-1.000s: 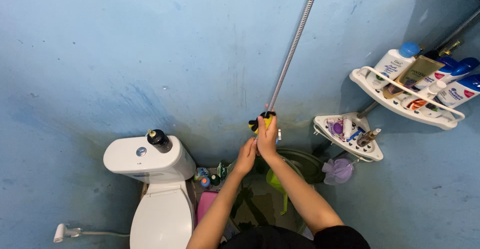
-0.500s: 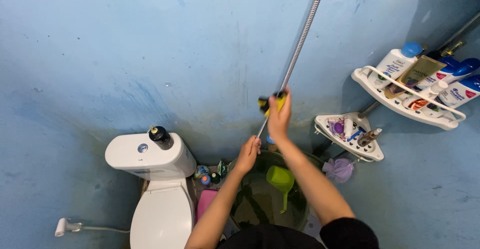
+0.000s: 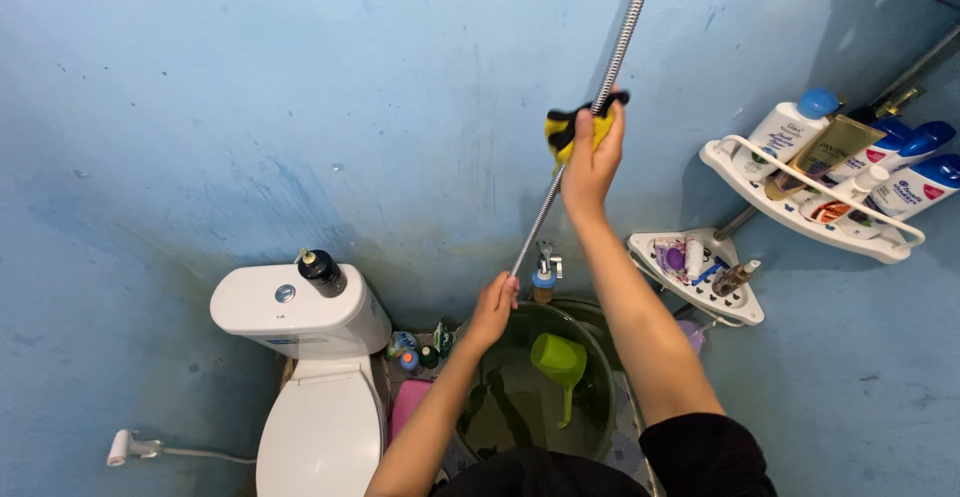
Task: Cleaning a shower hose and shower head using a yellow sponge in a bathroom.
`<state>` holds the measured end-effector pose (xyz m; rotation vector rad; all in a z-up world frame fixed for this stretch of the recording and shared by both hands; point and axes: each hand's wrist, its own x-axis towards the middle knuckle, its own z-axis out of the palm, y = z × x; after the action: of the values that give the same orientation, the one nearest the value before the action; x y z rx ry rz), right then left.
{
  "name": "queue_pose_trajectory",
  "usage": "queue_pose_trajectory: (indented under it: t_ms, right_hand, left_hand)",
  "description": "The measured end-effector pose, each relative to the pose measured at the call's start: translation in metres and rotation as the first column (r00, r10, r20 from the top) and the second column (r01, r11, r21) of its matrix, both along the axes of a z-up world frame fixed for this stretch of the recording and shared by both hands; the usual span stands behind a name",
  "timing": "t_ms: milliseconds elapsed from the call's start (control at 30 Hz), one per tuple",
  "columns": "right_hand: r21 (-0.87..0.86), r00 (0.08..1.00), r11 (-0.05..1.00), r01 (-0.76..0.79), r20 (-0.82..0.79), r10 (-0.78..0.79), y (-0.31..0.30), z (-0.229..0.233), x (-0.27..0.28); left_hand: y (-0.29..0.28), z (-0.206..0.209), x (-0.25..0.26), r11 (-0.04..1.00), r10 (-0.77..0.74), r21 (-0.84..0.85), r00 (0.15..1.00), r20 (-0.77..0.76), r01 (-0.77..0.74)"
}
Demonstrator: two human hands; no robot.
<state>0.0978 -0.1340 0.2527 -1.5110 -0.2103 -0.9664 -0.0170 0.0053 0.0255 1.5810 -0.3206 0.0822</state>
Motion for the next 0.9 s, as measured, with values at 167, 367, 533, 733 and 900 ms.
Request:
queue_pose_trajectory:
  t_ms: [167, 367, 533, 733, 900]
  right_hand:
    - [0.011, 0.996, 0.999, -0.039, -0.078, 0.040, 0.013, -0.043, -0.028]
    - [0.061, 0.980, 0.994, -0.093, -0.173, 0.103, 0.027, -0.111, -0.056]
    - [-0.036, 0.957, 0.987, -0.158, -0.251, 0.144, 0.040, -0.149, -0.101]
    - [0.035, 0.917, 0.981, -0.192, -0.350, 0.192, 0.040, -0.135, -0.101]
    - [0.158, 0.950, 0.959, -0.236, -0.169, 0.262, 0.018, -0.067, -0.049]
  left_hand:
    - [-0.003, -0.007, 0.003, 1.000, 0.005, 0.021, 1.000, 0.007, -0.005]
    - [-0.007, -0.009, 0.003, 0.999, 0.022, 0.039, 1.000, 0.011, -0.023]
    - [-0.005, -0.009, 0.001, 0.998, 0.036, 0.044, 0.998, 0.052, -0.038]
    - [-0.004, -0.018, 0.000, 0.996, 0.045, 0.076, 0.990, 0.130, -0.055]
    - [-0.003, -0.001, -0.006, 0.997, 0.045, 0.056, 0.999, -0.012, -0.044]
